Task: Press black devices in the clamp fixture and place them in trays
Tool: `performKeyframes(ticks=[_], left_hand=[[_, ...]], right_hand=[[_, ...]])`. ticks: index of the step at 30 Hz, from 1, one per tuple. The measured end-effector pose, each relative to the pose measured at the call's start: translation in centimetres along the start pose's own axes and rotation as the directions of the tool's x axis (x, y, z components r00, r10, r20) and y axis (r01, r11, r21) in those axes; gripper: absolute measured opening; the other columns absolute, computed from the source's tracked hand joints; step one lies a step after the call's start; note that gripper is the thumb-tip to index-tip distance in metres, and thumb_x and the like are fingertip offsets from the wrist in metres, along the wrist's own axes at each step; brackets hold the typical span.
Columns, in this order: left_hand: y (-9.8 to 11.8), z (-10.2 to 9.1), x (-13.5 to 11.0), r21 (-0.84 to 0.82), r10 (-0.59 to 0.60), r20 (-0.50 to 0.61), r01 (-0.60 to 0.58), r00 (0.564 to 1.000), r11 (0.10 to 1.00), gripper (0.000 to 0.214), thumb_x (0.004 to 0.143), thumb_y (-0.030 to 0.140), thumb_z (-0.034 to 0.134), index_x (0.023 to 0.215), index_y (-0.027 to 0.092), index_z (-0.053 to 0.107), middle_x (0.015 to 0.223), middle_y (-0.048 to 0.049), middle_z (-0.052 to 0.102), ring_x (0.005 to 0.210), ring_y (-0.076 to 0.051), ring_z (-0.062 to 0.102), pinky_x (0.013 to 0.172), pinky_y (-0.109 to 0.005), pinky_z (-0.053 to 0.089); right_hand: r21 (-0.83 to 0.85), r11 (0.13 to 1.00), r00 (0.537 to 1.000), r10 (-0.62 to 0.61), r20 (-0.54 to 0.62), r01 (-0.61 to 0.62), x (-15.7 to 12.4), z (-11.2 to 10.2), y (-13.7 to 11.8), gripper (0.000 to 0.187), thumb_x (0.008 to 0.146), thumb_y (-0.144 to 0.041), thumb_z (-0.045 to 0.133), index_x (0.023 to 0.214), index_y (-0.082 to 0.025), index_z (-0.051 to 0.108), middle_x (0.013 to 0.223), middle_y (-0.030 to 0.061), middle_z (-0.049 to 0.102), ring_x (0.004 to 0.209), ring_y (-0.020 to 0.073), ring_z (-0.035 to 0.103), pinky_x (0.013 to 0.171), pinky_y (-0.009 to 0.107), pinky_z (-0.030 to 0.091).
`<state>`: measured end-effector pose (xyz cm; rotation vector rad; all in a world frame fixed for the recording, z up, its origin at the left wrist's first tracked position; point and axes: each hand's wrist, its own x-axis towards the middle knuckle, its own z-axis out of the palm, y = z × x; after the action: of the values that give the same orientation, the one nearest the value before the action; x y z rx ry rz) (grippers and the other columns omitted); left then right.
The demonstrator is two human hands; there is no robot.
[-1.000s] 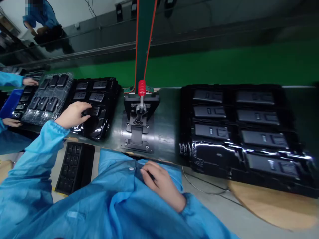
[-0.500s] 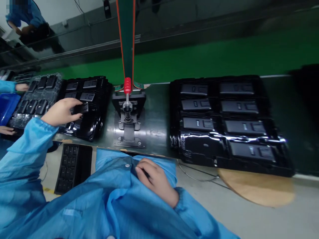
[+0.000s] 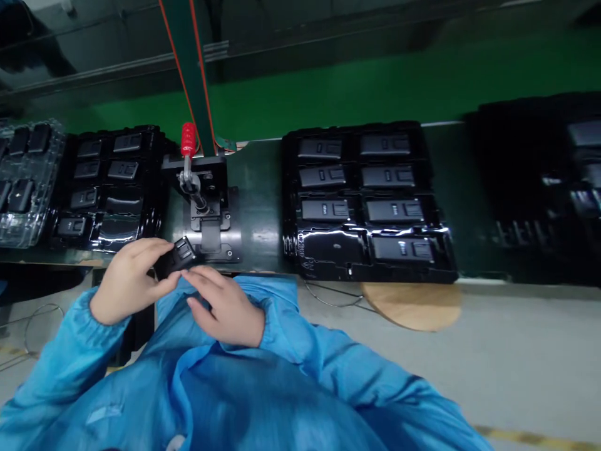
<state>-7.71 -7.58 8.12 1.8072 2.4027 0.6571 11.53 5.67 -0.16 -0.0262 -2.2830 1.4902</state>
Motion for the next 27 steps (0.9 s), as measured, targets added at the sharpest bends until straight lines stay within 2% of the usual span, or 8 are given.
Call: performKeyframes(ticks=[3,5,9,11,19,22,27], left_hand=[[0.0,3.0,0.5,-0.036,-0.058,-0.025,0.057,0.998,0.998,0.039,0.089,0.032,0.074,0.126,0.019,0.072,0.122,-0.0155,0.078,0.116,-0.035,0.074,0.104,-0.054,0.061],[-0.1,4.8,1.1,-0.025,-0.081,-0.024,0.081,0.996,0.996,0.038,0.089,0.031,0.074,0.125,0.017,0.073,0.122,-0.0165,0.078,0.116,-0.035,0.074,0.105,-0.054,0.061],[-0.4,7.4,2.3,0.009,-0.115,-0.007,0.115,0.993,0.993,0.036,0.09,0.031,0.073,0.123,0.015,0.074,0.121,-0.0172,0.078,0.115,-0.036,0.074,0.105,-0.054,0.061],[-0.8,8.2,2.7,0.003,-0.115,-0.003,0.115,0.993,0.993,0.036,0.091,0.031,0.073,0.123,0.015,0.073,0.12,-0.0167,0.078,0.115,-0.035,0.074,0.105,-0.053,0.061],[-2.3,9.1,2.6,-0.091,-0.138,0.009,0.138,0.99,0.986,0.05,0.091,0.031,0.077,0.138,0.015,0.066,0.129,-0.0178,0.07,0.12,-0.035,0.07,0.11,-0.053,0.06],[-2.6,9.1,2.3,-0.132,-0.146,0.024,0.148,0.989,0.98,0.053,0.091,0.031,0.077,0.141,0.015,0.065,0.131,-0.0179,0.069,0.122,-0.034,0.069,0.112,-0.053,0.059],[-3.0,9.1,2.0,-0.193,-0.174,0.031,0.177,0.984,0.965,0.054,0.091,0.029,0.078,0.142,0.015,0.065,0.131,-0.0183,0.068,0.119,-0.034,0.07,0.107,-0.053,0.062]], right_hand=[[-0.045,0.996,0.997,0.079,0.0,-0.079,-0.4,-0.3,1.0,0.061,0.104,-0.026,0.058,0.163,-0.029,0.043,0.153,0.0163,0.058,0.108,0.0251,0.073,0.099,0.049,0.066],[-0.103,0.985,0.99,0.142,0.008,-0.14,-0.4,-0.7,1.6,0.061,0.103,-0.027,0.058,0.162,-0.026,0.045,0.155,0.018,0.056,0.106,0.0255,0.074,0.1,0.051,0.066],[-0.249,0.935,0.963,0.269,0.023,-0.255,0.6,-1.5,2.5,0.059,0.102,-0.03,0.058,0.159,-0.018,0.049,0.155,0.0199,0.057,0.133,0.0345,0.066,0.108,0.056,0.062],[-0.307,0.908,0.952,0.305,0.016,-0.285,1.4,-1.9,2.7,0.059,0.101,-0.03,0.058,0.158,-0.016,0.05,0.155,0.0198,0.058,0.137,0.0351,0.064,0.111,0.055,0.06],[-0.411,0.841,0.91,0.411,0.062,-0.352,5.1,-3.4,2.8,0.059,0.098,-0.029,0.062,0.155,-0.013,0.053,0.144,0.0181,0.065,0.127,0.0318,0.069,0.109,0.048,0.059],[-0.439,0.831,0.904,0.418,0.088,-0.341,5.7,-3.6,2.7,0.06,0.098,-0.032,0.065,0.154,-0.013,0.054,0.143,0.0176,0.065,0.124,0.0313,0.069,0.107,0.047,0.06],[-0.468,0.827,0.905,0.408,0.117,-0.312,5.9,-3.7,2.8,0.064,0.098,-0.037,0.066,0.155,-0.011,0.054,0.143,0.0181,0.065,0.123,0.0314,0.069,0.106,0.046,0.06]])
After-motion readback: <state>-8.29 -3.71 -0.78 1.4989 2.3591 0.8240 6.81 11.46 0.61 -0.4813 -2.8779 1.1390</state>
